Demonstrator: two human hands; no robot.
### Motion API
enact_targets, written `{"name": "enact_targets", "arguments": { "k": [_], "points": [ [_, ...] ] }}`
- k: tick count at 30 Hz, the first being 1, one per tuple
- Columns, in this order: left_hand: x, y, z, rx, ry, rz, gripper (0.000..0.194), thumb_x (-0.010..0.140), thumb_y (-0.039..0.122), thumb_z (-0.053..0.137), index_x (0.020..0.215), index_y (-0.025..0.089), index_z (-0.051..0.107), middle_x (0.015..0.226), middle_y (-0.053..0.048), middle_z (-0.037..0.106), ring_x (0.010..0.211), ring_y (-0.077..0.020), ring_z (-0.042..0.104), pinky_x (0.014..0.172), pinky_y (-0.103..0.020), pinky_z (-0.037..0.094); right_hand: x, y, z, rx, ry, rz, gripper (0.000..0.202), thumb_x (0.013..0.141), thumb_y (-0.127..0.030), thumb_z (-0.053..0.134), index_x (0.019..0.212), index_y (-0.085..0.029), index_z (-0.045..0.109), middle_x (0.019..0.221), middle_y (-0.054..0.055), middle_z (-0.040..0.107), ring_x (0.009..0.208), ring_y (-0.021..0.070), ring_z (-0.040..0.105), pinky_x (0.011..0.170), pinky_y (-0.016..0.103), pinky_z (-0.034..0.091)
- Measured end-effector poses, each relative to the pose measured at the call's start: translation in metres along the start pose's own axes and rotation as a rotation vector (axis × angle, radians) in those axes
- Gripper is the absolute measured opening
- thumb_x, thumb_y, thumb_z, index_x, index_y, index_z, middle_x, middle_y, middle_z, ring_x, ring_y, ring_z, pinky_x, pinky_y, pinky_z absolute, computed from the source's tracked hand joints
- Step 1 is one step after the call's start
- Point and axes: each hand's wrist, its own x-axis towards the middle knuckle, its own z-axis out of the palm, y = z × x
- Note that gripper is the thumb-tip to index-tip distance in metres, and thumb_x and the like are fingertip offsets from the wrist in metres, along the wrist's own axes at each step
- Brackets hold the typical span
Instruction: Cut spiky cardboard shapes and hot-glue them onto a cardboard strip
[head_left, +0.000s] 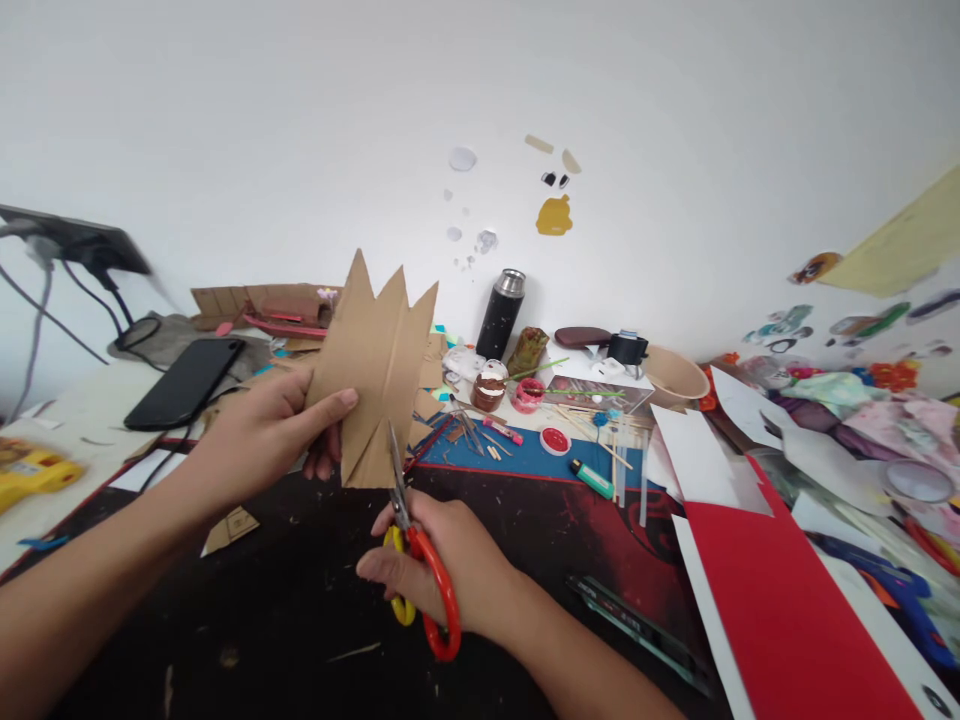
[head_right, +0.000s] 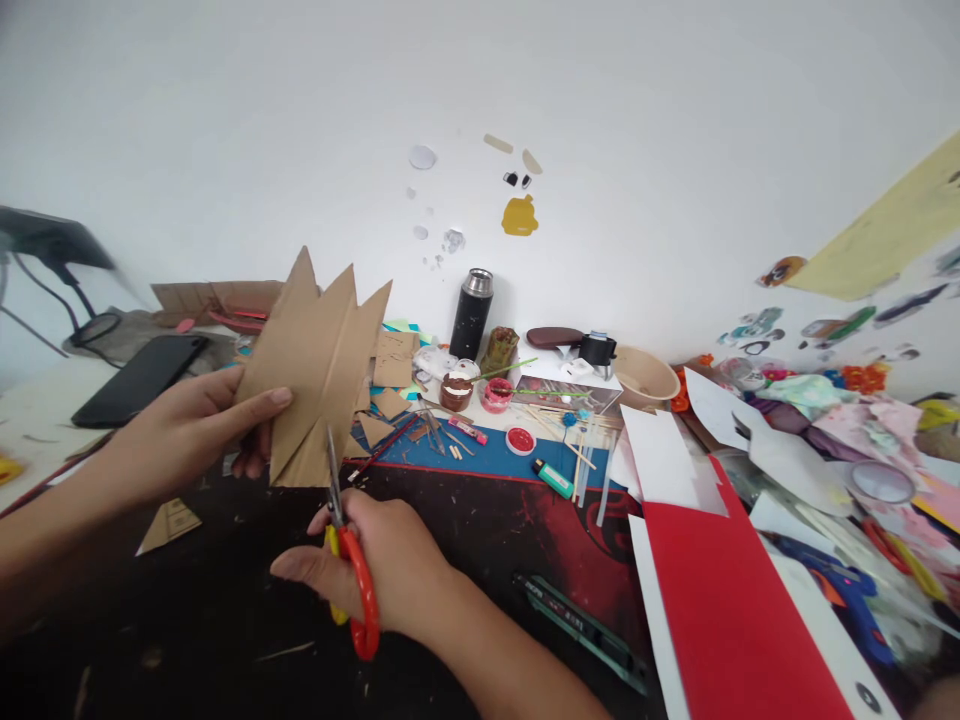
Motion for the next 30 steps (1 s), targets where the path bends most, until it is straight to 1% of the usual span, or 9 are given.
{"name": "enact_targets", "arguments": {
  "k": [3,5,7,12,17,23,25,28,30],
  "points": [
    [0.001,-0.006,0.0,0.009,0.004,-0.002,0.057,0.096,0.077,0.071,0.068,0.028,0.063,0.051,-0.005,0.071,0.042,-0.0205,0.065,0.044,-0.029,0.05,0.0,0.002,0.003,0.043,0.01,0.013,0.06,0.097,-0.077,0.089,0.119,-0.023,0.073,0.08,-0.002,0.076,0.069,0.0189,0.079,0.064,0.025,0.058],
    [0.001,-0.009,0.0,0.028,0.015,0.009,0.057,0.098,0.076,0.07,0.068,0.027,0.065,0.051,-0.005,0.07,0.043,-0.0206,0.065,0.044,-0.029,0.05,0.0,0.001,0.003,0.056,0.03,0.009,0.057,0.101,-0.077,0.086,0.114,-0.022,0.073,0.081,-0.002,0.076,0.063,0.0164,0.074,0.062,0.025,0.057],
    [0.001,-0.01,0.0,0.028,0.029,0.016,0.057,0.098,0.075,0.069,0.067,0.027,0.065,0.051,-0.005,0.069,0.042,-0.0203,0.065,0.044,-0.029,0.05,-0.001,-0.001,0.003,0.064,0.053,0.009,0.055,0.102,-0.076,0.084,0.11,-0.022,0.073,0.078,-0.003,0.073,0.058,0.0145,0.069,0.059,0.024,0.055],
    [0.001,-0.006,0.004,-0.05,0.029,0.012,0.055,0.093,0.073,0.076,0.064,0.028,0.065,0.049,-0.005,0.068,0.04,-0.0199,0.064,0.042,-0.029,0.048,-0.001,-0.004,0.003,0.039,0.089,0.001,0.046,0.107,-0.066,0.081,0.105,-0.022,0.069,0.067,-0.006,0.066,0.053,0.0138,0.064,0.056,0.023,0.052],
    [0.0,-0.002,0.009,-0.1,0.035,0.013,0.056,0.09,0.071,0.081,0.059,0.027,0.067,0.046,-0.006,0.067,0.039,-0.0194,0.063,0.042,-0.028,0.049,-0.001,-0.002,0.003,-0.038,0.143,0.01,0.035,0.112,-0.057,0.077,0.107,-0.023,0.069,0.065,-0.006,0.065,0.052,0.0148,0.063,0.057,0.025,0.05],
    [0.0,0.0,0.013,-0.134,0.049,0.003,0.055,0.09,0.07,0.083,0.061,0.026,0.067,0.048,-0.005,0.068,0.039,-0.0191,0.064,0.042,-0.027,0.049,0.001,0.001,0.005,-0.116,0.176,0.01,0.036,0.115,-0.057,0.072,0.101,-0.024,0.067,0.065,-0.005,0.064,0.056,0.0167,0.065,0.059,0.026,0.05],
    [0.0,-0.002,0.014,-0.136,0.046,0.012,0.055,0.092,0.07,0.081,0.061,0.026,0.067,0.047,-0.004,0.068,0.038,-0.019,0.064,0.042,-0.027,0.048,0.002,0.003,0.006,-0.137,0.192,-0.011,0.037,0.115,-0.056,0.071,0.097,-0.025,0.064,0.065,-0.004,0.063,0.057,0.0164,0.065,0.059,0.026,0.049],
    [0.002,-0.005,0.015,-0.16,0.077,0.033,0.053,0.091,0.068,0.082,0.063,0.027,0.066,0.047,-0.002,0.067,0.037,-0.0186,0.063,0.04,-0.027,0.048,0.004,0.007,0.007,-0.149,0.214,-0.056,0.038,0.116,-0.051,0.068,0.089,-0.026,0.057,0.064,-0.004,0.062,0.055,0.0155,0.063,0.057,0.025,0.046],
    [0.003,-0.007,0.015,-0.175,0.079,0.036,0.053,0.09,0.068,0.084,0.063,0.027,0.066,0.047,-0.001,0.066,0.036,-0.0187,0.063,0.04,-0.027,0.049,0.005,0.009,0.009,-0.142,0.216,-0.064,0.038,0.117,-0.048,0.066,0.088,-0.026,0.054,0.062,-0.004,0.061,0.052,0.0151,0.062,0.055,0.024,0.044]
  ]
}}
